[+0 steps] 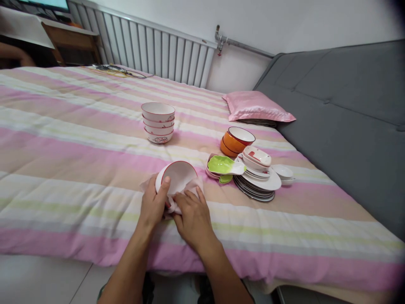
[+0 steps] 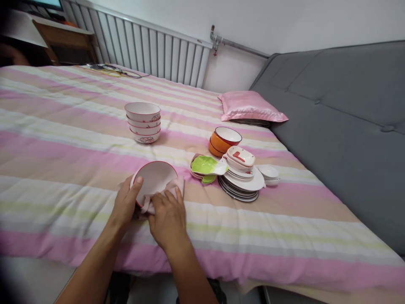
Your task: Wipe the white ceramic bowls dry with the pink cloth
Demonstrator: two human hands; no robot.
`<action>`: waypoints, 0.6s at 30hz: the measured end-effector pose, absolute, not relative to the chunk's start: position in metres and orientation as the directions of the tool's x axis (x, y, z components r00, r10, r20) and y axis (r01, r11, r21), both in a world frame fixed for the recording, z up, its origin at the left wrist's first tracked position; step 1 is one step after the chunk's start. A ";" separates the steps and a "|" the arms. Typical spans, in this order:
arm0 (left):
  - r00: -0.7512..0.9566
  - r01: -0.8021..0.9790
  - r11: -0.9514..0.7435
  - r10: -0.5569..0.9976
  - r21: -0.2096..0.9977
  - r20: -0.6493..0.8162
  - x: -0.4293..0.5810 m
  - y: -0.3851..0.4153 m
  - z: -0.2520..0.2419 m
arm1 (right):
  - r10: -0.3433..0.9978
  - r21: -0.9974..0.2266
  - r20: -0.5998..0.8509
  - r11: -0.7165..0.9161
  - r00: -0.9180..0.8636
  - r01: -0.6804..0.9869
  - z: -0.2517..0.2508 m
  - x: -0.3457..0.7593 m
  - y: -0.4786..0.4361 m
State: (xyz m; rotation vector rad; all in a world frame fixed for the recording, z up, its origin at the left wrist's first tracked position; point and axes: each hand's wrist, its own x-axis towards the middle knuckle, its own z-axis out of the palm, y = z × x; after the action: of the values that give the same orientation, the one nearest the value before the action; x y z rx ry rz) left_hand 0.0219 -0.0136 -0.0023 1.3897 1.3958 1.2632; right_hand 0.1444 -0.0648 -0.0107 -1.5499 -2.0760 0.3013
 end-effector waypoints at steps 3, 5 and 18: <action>-0.096 0.211 -0.095 0.988 0.973 0.117 0.022 -0.013 -0.003 | 0.939 -0.478 0.280 0.319 -0.202 0.818 -0.011 0.144 -0.065; -0.096 0.219 -0.099 0.988 0.971 0.123 0.022 -0.013 -0.003 | 0.938 -0.497 0.282 0.322 -0.201 0.806 -0.010 0.144 -0.066; -0.100 0.243 -0.111 0.985 0.964 0.139 0.022 -0.014 -0.003 | 0.929 -0.619 0.270 0.369 -0.253 0.694 -0.007 0.145 -0.067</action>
State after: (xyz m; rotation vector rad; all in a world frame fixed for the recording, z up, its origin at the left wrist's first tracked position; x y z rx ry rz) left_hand 0.0219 -0.0138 -0.0030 1.4253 1.4126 1.2690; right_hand 0.1455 -0.0674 -0.0075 -1.3968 -2.0314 0.5063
